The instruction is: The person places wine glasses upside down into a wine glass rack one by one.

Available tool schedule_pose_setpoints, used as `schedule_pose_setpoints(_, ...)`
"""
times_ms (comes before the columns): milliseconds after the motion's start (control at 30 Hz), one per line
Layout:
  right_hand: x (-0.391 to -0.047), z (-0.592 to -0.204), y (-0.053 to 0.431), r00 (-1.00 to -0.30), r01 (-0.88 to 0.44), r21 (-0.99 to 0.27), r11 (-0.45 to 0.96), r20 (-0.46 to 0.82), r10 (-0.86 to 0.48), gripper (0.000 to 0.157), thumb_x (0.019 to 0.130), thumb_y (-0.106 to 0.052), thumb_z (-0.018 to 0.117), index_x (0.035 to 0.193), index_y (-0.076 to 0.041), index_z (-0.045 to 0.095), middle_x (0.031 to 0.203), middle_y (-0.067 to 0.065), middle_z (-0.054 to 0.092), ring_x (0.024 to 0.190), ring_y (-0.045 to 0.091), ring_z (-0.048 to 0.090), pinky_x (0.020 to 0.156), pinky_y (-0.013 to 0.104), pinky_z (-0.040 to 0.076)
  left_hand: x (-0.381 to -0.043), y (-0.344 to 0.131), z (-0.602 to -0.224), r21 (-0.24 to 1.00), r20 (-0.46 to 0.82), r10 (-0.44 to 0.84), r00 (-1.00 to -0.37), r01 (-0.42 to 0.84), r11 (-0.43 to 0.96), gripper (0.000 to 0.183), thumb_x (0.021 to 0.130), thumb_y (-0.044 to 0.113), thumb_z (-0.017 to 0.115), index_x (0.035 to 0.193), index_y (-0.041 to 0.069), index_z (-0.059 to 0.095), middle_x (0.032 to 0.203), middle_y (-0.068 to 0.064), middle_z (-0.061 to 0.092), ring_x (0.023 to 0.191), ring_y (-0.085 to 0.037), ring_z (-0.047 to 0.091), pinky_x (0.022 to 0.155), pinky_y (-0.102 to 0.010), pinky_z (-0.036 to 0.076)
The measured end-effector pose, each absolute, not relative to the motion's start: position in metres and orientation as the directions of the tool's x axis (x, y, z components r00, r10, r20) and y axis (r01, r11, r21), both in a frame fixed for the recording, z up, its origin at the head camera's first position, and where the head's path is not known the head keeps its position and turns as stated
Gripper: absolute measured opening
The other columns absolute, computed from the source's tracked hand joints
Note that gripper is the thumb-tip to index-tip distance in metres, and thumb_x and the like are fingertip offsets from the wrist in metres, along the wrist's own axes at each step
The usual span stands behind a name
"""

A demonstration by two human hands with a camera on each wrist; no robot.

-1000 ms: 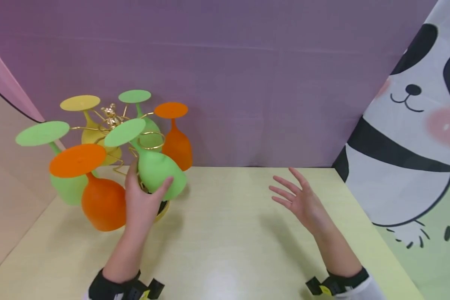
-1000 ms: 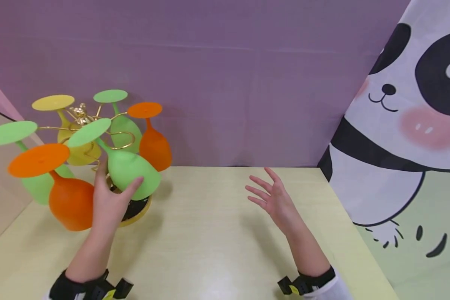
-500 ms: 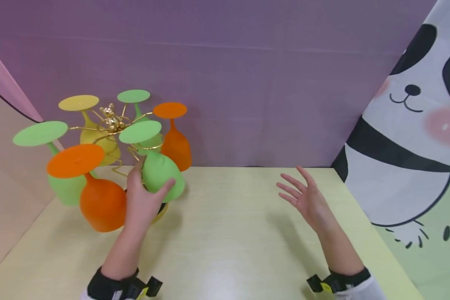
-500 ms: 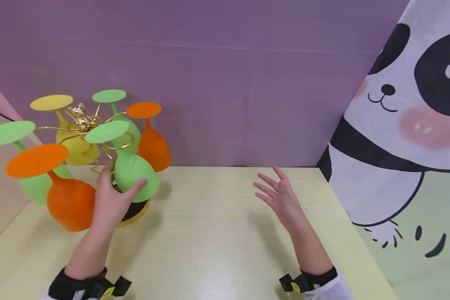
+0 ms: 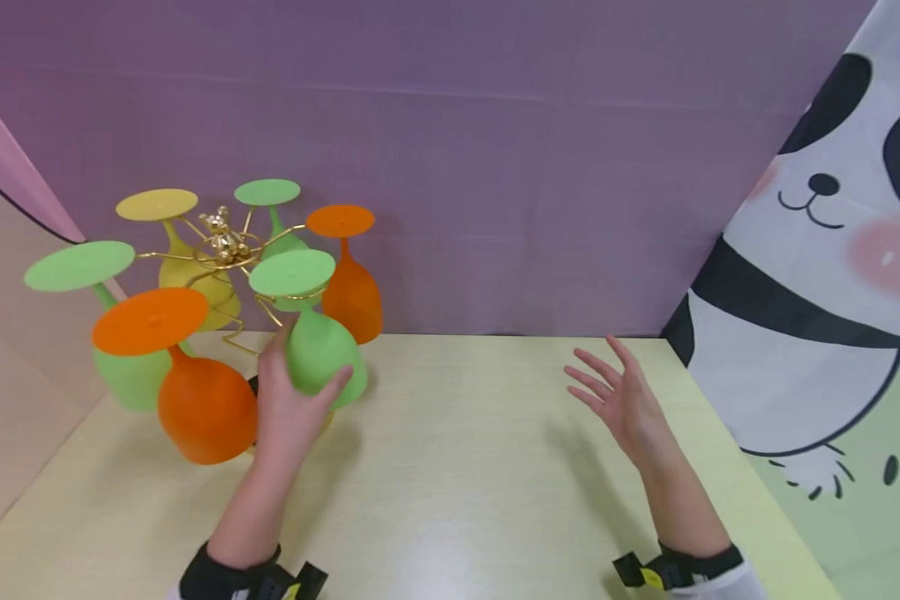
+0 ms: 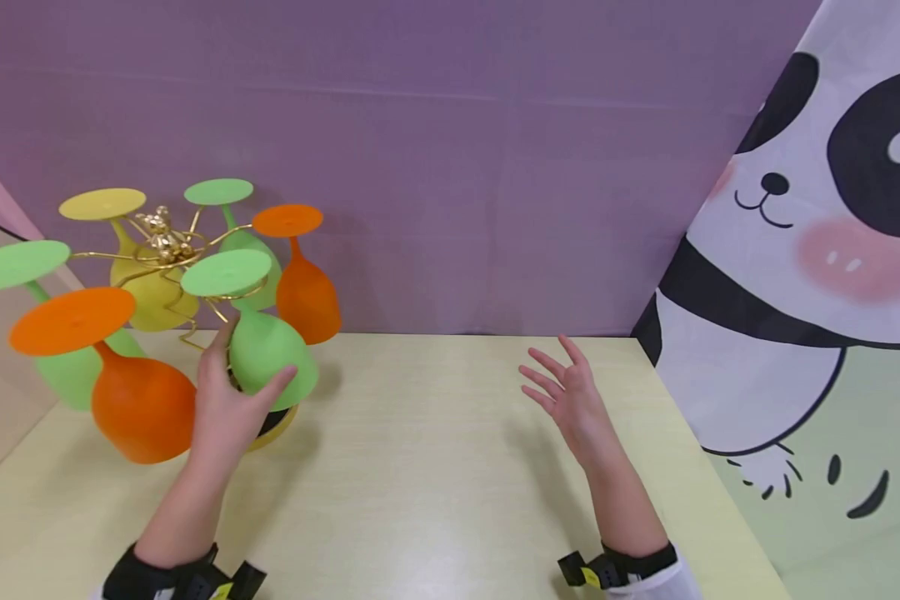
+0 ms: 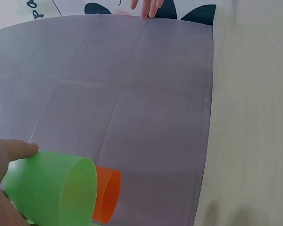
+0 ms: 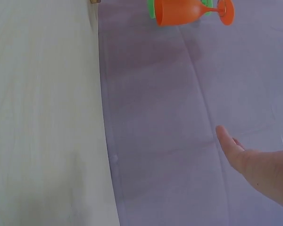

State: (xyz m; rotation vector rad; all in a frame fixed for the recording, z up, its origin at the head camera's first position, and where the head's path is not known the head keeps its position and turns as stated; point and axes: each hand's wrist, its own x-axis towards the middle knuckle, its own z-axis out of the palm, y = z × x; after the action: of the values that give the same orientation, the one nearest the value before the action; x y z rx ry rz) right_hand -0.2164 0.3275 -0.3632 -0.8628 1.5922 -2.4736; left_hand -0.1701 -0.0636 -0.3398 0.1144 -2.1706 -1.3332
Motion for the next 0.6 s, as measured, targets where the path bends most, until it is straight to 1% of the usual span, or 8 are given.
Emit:
schedule_pose_setpoints(33, -0.216, -0.363, 0.328, -0.848, -0.239, -0.865, -0.440, 0.407, -0.340, 0.054, 0.099, -0.034, 0.032, 0.146, -0.018, 0.009, 0.135, 0.011, 0.042, 0.120, 0.030, 0.045, 0.097, 0.034, 0.043, -0.170, -0.063, -0.341, 0.835, 0.441, -0.358, -0.823, 0.229, 0.500, 0.085, 0.072, 0.019, 0.076, 0.142, 0.018, 0.028, 0.137, -0.018, 0.032, 0.120, -0.033, 0.033, 0.099, -0.057, 0.031)
schedule_pose_setpoints(67, -0.212, -0.360, 0.326, -0.872, -0.246, -0.888, -0.389, 0.378, -0.311, 0.057, 0.098, -0.036, 0.033, 0.146, -0.018, 0.008, 0.133, 0.010, 0.043, 0.119, 0.029, 0.046, 0.096, 0.033, 0.044, -0.171, -0.063, -0.343, 0.830, 0.449, -0.352, -0.821, 0.237, 0.504, 0.085, 0.072, 0.018, 0.076, 0.142, 0.018, 0.027, 0.137, -0.018, 0.031, 0.120, -0.033, 0.033, 0.098, -0.058, 0.031)
schedule_pose_setpoints(133, -0.211, -0.360, 0.326, -0.893, -0.246, -0.902, -0.355, 0.353, -0.279, 0.059, 0.098, -0.038, 0.033, 0.146, -0.016, 0.007, 0.134, 0.011, 0.042, 0.119, 0.029, 0.046, 0.096, 0.032, 0.044, -0.171, -0.062, -0.346, 0.817, 0.469, -0.337, -0.816, 0.257, 0.516, 0.086, 0.072, 0.016, 0.076, 0.142, 0.018, 0.026, 0.138, -0.019, 0.029, 0.120, -0.033, 0.033, 0.097, -0.059, 0.031)
schedule_pose_setpoints(300, -0.208, -0.360, 0.328, -0.922, -0.231, -0.926, -0.298, 0.306, -0.238, 0.060, 0.098, -0.039, 0.032, 0.145, -0.016, 0.004, 0.139, 0.023, 0.030, 0.120, 0.030, 0.044, 0.096, 0.032, 0.044, -0.170, -0.058, -0.351, 0.794, 0.507, -0.323, -0.799, 0.286, 0.537, 0.089, 0.071, 0.015, 0.076, 0.143, 0.019, 0.024, 0.140, -0.020, 0.027, 0.121, -0.034, 0.032, 0.097, -0.062, 0.030)
schedule_pose_setpoints(367, -0.208, -0.361, 0.329, -0.926, -0.229, -0.931, -0.282, 0.298, -0.231, 0.060, 0.098, -0.040, 0.032, 0.145, -0.016, 0.004, 0.139, 0.022, 0.030, 0.121, 0.030, 0.043, 0.096, 0.032, 0.044, -0.170, -0.057, -0.353, 0.791, 0.518, -0.328, -0.790, 0.296, 0.536, 0.089, 0.071, 0.015, 0.076, 0.143, 0.019, 0.023, 0.140, -0.019, 0.026, 0.121, -0.034, 0.031, 0.097, -0.062, 0.030)
schedule_pose_setpoints(533, -0.208, -0.363, 0.330, -0.936, -0.226, -0.929, -0.295, 0.291, -0.200, 0.063, 0.097, -0.040, 0.035, 0.145, -0.015, 0.004, 0.133, 0.009, 0.040, 0.120, 0.028, 0.044, 0.095, 0.031, 0.044, -0.170, -0.054, -0.358, 0.780, 0.547, -0.336, -0.767, 0.320, 0.538, 0.090, 0.072, 0.014, 0.075, 0.144, 0.020, 0.021, 0.143, -0.018, 0.024, 0.123, -0.034, 0.030, 0.097, -0.064, 0.029)
schedule_pose_setpoints(600, -0.207, -0.363, 0.331, -0.942, -0.226, -0.931, -0.286, 0.284, -0.182, 0.062, 0.097, -0.039, 0.037, 0.145, -0.016, 0.004, 0.132, 0.009, 0.039, 0.120, 0.028, 0.044, 0.095, 0.031, 0.044, -0.170, -0.052, -0.361, 0.775, 0.560, -0.346, -0.753, 0.326, 0.542, 0.090, 0.072, 0.014, 0.075, 0.144, 0.021, 0.020, 0.143, -0.017, 0.023, 0.123, -0.033, 0.029, 0.096, -0.065, 0.030)
